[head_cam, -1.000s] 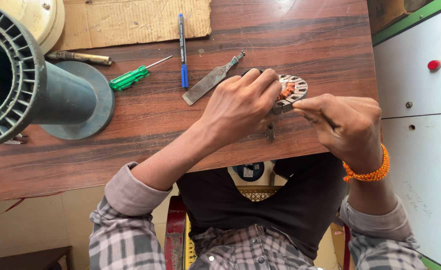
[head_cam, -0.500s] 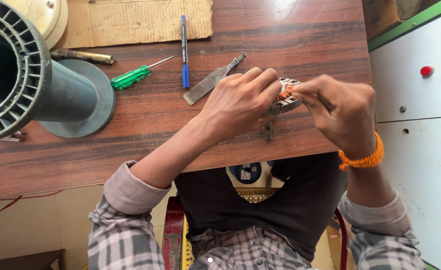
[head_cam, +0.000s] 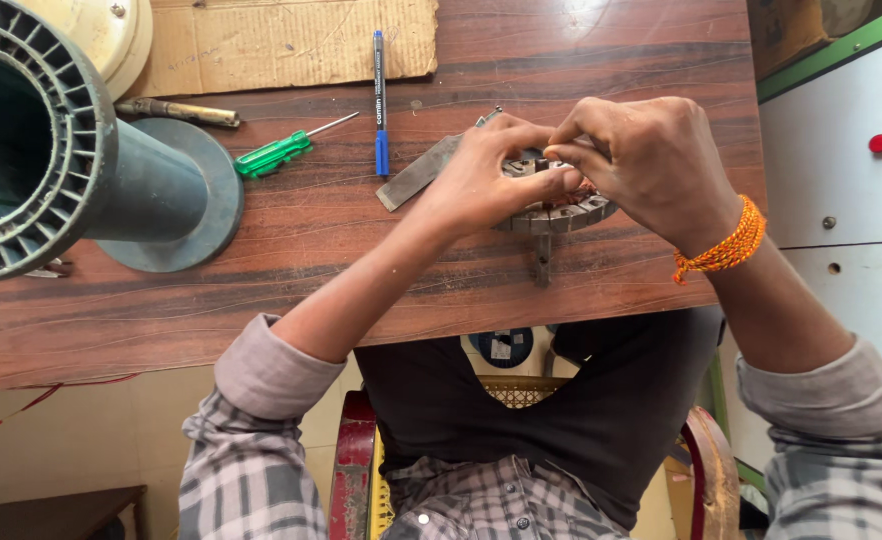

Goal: The person sits at a workbench and inserts small copper conductor pieces one at a time into the slots of a motor rotor assembly, pressing each piece into place by hand and rotating the rotor to reach new slots. The rotor rests on the wooden bench while both hands position and seat the copper pieces around its circumference.

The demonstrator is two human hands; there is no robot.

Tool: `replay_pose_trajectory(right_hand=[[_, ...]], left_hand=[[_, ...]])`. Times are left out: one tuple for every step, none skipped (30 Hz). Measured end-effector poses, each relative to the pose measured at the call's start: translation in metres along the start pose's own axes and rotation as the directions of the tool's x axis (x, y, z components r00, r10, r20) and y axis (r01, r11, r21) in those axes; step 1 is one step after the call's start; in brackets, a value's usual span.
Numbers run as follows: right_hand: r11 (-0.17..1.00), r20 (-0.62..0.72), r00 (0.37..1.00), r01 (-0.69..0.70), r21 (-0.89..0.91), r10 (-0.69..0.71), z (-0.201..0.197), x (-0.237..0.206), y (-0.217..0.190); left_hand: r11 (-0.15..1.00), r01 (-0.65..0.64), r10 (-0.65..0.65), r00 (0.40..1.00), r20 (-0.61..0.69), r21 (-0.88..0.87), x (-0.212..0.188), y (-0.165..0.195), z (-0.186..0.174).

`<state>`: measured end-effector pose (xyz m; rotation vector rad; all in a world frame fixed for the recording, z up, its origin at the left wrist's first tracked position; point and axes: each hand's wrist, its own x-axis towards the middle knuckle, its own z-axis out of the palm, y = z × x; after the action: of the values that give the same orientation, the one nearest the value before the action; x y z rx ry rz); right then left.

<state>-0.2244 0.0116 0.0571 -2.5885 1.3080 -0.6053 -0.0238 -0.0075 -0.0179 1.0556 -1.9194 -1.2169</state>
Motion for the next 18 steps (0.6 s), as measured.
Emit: replay_pose_trajectory(right_hand=[[1.0,-0.001,1.0,-0.001,-0.028,0.001,0.0,0.002,-0.001],[0.998,-0.002,1.0,0.0,-0.056,0.0,-0.001,0.004,-0.003],[0.997,-0.004,1.0,0.001,-0.084,-0.002,-0.001,0.007,-0.004],[0.998,0.003,1.0,-0.017,-0.056,0.017,-0.003,0.009,-0.006],[0.999,0.013,0.999,-0.035,-0.028,0.035,-0.006,0.01,-0.008],[0.999,0.025,0.998,-0.052,-0.001,0.052,-0.009,0.012,-0.01],[0.996,0.044,0.996,-0.073,0.047,0.071,-0.013,0.011,-0.013],[0.991,0.065,0.994,-0.093,0.095,0.087,-0.017,0.009,-0.018],[0.983,0.088,0.991,-0.114,0.143,0.103,-0.02,0.007,-0.022],[0.974,0.138,0.982,-0.153,0.166,0.131,-0.023,0.004,-0.027],[0.963,0.189,0.969,-0.195,0.188,0.159,-0.026,0.001,-0.031],[0.949,0.24,0.953,-0.238,0.206,0.186,-0.027,-0.002,-0.035],[0.952,0.217,0.962,-0.213,0.219,0.165,-0.027,-0.005,-0.04],[0.955,0.192,0.971,-0.187,0.229,0.144,-0.027,-0.009,-0.044],[0.958,0.165,0.979,-0.16,0.236,0.122,-0.028,-0.014,-0.048],[0.961,0.141,0.982,-0.158,0.226,0.128,-0.028,-0.018,-0.052],[0.964,0.116,0.985,-0.153,0.217,0.13,-0.027,-0.023,-0.057],[0.967,0.09,0.987,-0.147,0.21,0.13,-0.026,-0.028,-0.06]], left_hand=[[1.0,0.006,-0.005,1.0,0.007,-0.031,0.002,-0.005,0.003],[0.998,0.012,-0.011,1.0,0.012,-0.061,0.004,-0.01,0.005],[0.981,0.05,-0.037,0.996,0.076,-0.189,0.006,-0.014,0.004],[0.945,0.096,-0.053,0.988,0.143,-0.312,0.007,-0.018,0.003],[0.892,0.148,-0.061,0.976,0.21,-0.427,0.008,-0.021,0.0],[0.901,0.166,-0.064,0.965,0.255,-0.401,0.01,-0.023,-0.004],[0.91,0.179,-0.066,0.953,0.297,-0.374,0.011,-0.025,-0.01],[0.919,0.19,-0.068,0.939,0.336,-0.346,0.012,-0.026,-0.017],[0.941,0.099,0.014,0.943,0.332,-0.323,0.014,-0.027,-0.023],[0.954,0.01,0.094,0.938,0.333,-0.299,0.015,-0.027,-0.029],[0.958,-0.079,0.173,0.925,0.338,-0.275,0.016,-0.027,-0.034],[0.961,-0.082,0.172,0.924,0.342,-0.263,0.016,-0.026,-0.036],[0.964,-0.085,0.172,0.922,0.347,-0.253,0.016,-0.025,-0.038],[0.966,-0.091,0.175,0.919,0.352,-0.242,0.017,-0.024,-0.038],[0.965,-0.098,0.183,0.918,0.353,-0.244,0.017,-0.023,-0.038],[0.964,-0.105,0.19,0.916,0.353,-0.246,0.017,-0.022,-0.038],[0.963,-0.111,0.195,0.915,0.352,-0.245,0.017,-0.022,-0.038],[0.961,-0.126,0.21,0.914,0.348,-0.248,0.016,-0.021,-0.038]])
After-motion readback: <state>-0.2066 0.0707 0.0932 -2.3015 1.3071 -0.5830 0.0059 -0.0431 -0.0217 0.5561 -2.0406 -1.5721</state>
